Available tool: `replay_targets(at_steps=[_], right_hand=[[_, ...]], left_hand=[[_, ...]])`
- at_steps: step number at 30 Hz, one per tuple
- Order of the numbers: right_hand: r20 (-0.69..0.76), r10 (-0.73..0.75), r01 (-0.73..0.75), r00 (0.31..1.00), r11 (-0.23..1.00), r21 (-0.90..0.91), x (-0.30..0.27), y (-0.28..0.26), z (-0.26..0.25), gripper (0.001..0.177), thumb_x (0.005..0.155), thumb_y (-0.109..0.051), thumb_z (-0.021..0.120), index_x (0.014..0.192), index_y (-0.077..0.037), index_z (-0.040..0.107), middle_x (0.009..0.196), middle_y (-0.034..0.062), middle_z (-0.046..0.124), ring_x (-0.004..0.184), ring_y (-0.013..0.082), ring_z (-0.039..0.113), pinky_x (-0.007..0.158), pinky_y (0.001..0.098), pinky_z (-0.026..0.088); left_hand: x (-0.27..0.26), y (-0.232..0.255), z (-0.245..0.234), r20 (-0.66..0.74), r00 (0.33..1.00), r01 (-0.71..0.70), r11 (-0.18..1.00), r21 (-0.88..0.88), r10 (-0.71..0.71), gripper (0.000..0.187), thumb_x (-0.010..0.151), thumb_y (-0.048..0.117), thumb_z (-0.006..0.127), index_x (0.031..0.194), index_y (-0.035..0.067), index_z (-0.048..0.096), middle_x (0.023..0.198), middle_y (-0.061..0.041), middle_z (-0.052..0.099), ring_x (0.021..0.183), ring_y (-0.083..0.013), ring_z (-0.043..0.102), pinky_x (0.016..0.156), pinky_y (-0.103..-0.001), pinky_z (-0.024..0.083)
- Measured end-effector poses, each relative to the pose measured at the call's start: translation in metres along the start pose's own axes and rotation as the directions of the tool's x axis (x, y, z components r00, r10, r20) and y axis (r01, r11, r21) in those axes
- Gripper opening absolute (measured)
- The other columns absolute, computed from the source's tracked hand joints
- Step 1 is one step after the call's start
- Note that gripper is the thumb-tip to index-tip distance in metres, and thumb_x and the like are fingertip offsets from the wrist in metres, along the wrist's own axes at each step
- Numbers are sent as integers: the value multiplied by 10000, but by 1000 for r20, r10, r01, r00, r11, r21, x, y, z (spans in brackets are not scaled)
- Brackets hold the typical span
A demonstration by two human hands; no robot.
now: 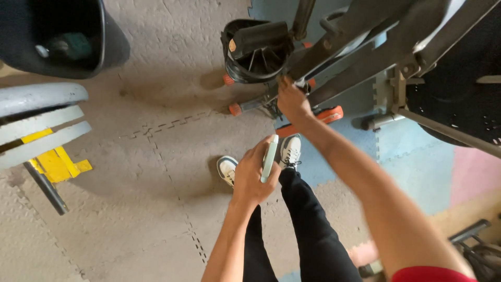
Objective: Clean a gym bench and an elliptical machine using a spray bottle and a cloth.
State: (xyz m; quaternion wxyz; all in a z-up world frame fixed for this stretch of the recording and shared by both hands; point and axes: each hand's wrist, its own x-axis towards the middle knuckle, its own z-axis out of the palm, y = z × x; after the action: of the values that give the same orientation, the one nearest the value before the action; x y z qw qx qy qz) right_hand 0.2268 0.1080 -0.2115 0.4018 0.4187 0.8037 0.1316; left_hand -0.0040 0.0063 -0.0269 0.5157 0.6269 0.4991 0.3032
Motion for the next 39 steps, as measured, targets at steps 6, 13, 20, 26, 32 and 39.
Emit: replay_targets(at_steps=[6, 13, 20, 26, 32, 39], right_hand=[[-54, 69, -72, 996, 996, -56, -74, 95, -106, 466, 851, -188, 653, 1283, -16, 686, 1581, 161, 493, 1359, 303, 493, 1078, 358, 362], [-308, 109, -159, 945, 977, -143, -59, 65, -54, 537, 904, -258, 574, 1379, -13, 631, 1509, 123, 543, 1377, 236, 526, 1212, 351, 307], [-54, 55, -54, 997, 998, 26, 22, -24, 33, 458, 927, -199, 583, 1329, 1, 674, 1537, 178, 519, 1393, 298, 486, 1186, 371, 309], [-25, -29, 29, 999, 1000, -2, -10, 23, -20, 387, 909, -227, 634, 1243, -51, 719, 1580, 111, 457, 1491, 281, 358, 1254, 415, 227], [101, -123, 139, 987, 976, -169, -88, 128, -142, 354, 835, -197, 698, 1174, -96, 713, 1553, 109, 463, 1486, 279, 349, 1222, 427, 200], [-281, -1, -33, 960, 993, -115, -68, 88, -73, 439, 880, -231, 623, 1269, -40, 690, 1518, 104, 551, 1424, 242, 487, 1225, 390, 268]], left_hand=[[6, 15, 0, 28, 995, 98, 994, -40, -97, 538, 862, 131, 599, 1395, 59, 584, 1240, -199, 703, 1077, -387, 691, 847, -436, 589], [15, 17, 0, 19, 999, 39, 998, -39, -38, 507, 892, 146, 599, 1393, 72, 586, 1248, -192, 706, 1097, -401, 682, 902, -458, 574], [17, 9, -6, 33, 999, 4, 1000, 5, -5, 549, 858, 131, 591, 1403, 71, 577, 1319, -172, 694, 1121, -401, 675, 979, -471, 542], [11, 11, -11, 27, 1000, 15, 1000, 14, -16, 533, 865, 131, 585, 1396, 76, 584, 1318, -170, 695, 1149, -395, 672, 978, -462, 549], [12, 21, -3, 40, 998, 54, 998, 24, -55, 541, 854, 146, 613, 1390, 71, 583, 1253, -182, 701, 1112, -396, 674, 961, -474, 548], [24, 33, 0, 69, 995, 77, 997, -7, -76, 543, 877, 182, 619, 1409, 80, 573, 1216, -166, 710, 1043, -375, 690, 918, -456, 567]])
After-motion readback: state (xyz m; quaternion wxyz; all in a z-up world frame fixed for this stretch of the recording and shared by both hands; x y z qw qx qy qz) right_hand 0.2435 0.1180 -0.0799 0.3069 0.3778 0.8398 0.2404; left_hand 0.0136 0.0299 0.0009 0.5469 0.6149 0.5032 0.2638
